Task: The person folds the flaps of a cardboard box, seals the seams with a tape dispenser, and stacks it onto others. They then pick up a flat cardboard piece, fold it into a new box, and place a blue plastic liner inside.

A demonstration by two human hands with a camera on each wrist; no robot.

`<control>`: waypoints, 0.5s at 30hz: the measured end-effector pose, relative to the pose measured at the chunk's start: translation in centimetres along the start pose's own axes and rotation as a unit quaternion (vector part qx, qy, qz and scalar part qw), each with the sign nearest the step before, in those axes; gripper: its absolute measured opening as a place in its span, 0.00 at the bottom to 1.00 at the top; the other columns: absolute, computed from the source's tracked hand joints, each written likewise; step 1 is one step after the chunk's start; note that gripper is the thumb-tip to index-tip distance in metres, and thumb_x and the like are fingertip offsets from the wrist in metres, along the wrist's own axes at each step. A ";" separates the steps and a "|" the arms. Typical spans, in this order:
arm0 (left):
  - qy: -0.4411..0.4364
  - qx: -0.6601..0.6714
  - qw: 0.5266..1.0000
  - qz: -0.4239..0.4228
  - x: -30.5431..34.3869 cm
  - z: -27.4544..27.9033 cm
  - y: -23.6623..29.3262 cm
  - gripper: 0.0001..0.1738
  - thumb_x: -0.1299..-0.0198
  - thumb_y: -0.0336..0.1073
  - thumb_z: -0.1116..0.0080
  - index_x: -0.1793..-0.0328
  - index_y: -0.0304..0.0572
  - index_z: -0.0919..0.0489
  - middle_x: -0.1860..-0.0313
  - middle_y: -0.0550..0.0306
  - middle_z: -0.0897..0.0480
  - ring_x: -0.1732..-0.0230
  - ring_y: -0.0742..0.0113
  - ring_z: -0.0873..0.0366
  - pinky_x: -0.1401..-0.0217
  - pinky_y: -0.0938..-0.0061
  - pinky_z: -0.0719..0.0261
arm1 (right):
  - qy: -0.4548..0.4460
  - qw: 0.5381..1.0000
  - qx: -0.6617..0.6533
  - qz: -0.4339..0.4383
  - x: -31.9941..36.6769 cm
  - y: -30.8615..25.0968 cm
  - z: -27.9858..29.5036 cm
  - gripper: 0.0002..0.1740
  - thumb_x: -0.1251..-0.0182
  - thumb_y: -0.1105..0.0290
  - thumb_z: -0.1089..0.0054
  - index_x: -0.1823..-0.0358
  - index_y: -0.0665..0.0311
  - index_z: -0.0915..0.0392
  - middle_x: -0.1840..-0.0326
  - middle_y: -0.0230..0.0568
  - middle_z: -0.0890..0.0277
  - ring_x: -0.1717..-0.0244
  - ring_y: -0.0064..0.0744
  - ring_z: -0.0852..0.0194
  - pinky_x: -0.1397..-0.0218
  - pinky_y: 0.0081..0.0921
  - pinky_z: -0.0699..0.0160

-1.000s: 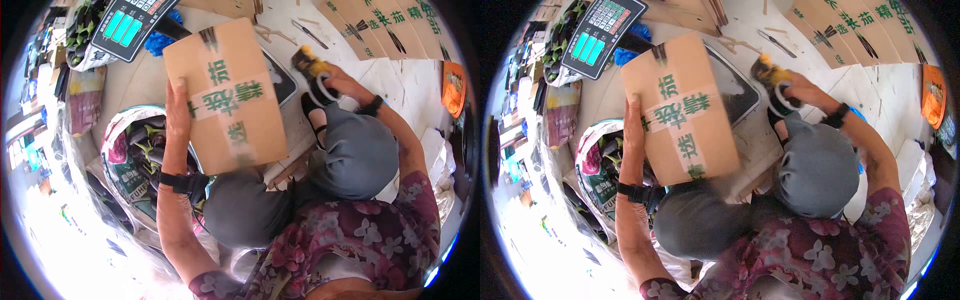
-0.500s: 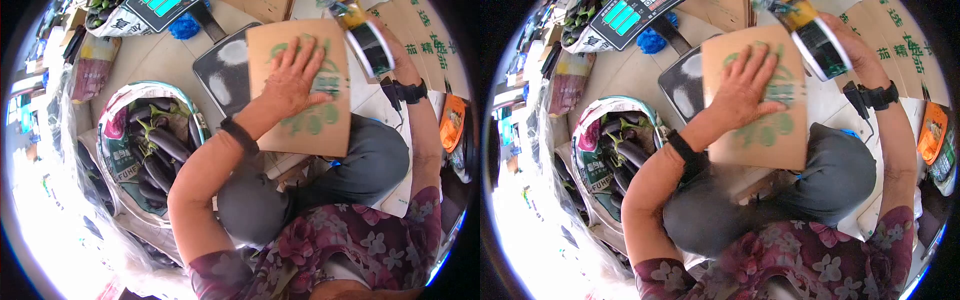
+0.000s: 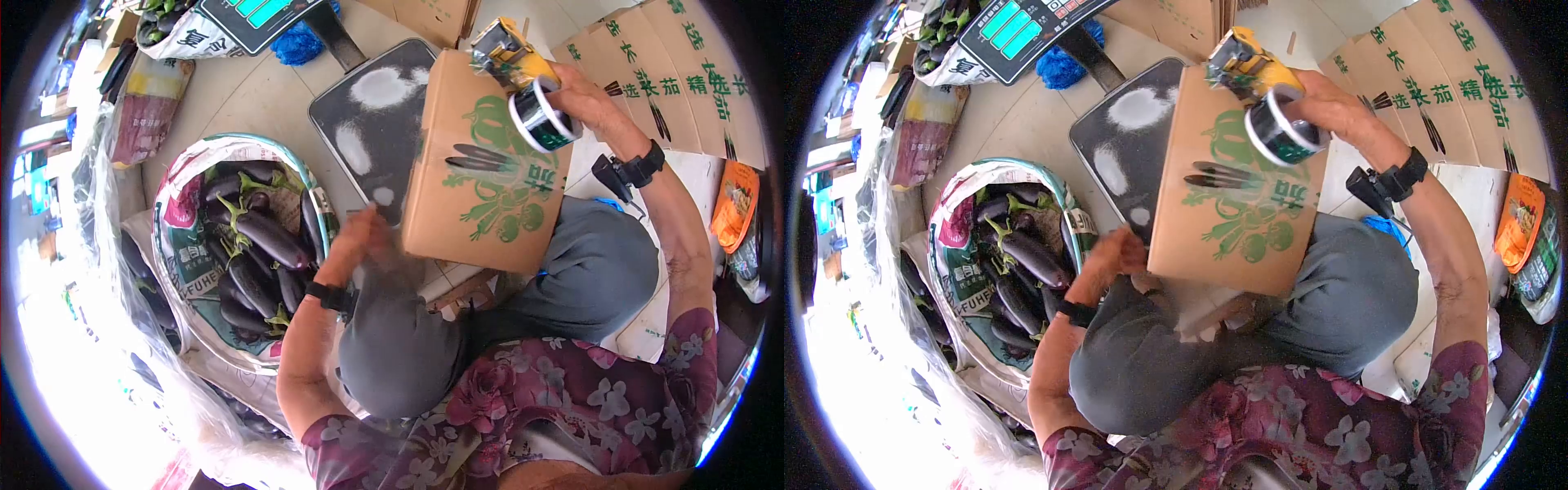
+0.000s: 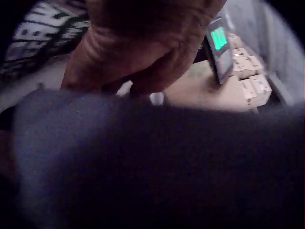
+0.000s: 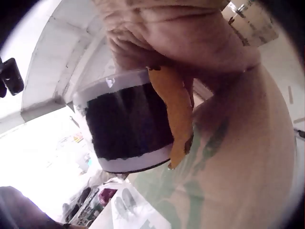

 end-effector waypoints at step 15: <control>-0.054 0.221 0.973 -0.041 7.0 -5.4 6.7 0.31 0.30 0.63 0.54 0.41 0.43 0.23 0.49 0.52 0.17 0.50 0.62 0.19 0.48 0.64 0.22 | -0.057 0.969 -0.233 0.059 -2.1 2.9 -0.3 0.19 0.26 0.66 0.48 0.39 0.68 0.25 0.51 0.35 0.18 0.57 0.17 0.20 0.54 0.19 0.20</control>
Point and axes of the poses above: each hand's wrist, its own x-axis away from the middle knuckle, its own z-axis out of the back of the hand, y = z × x, the point moved 3 cm from there along -x, towards the middle knuckle
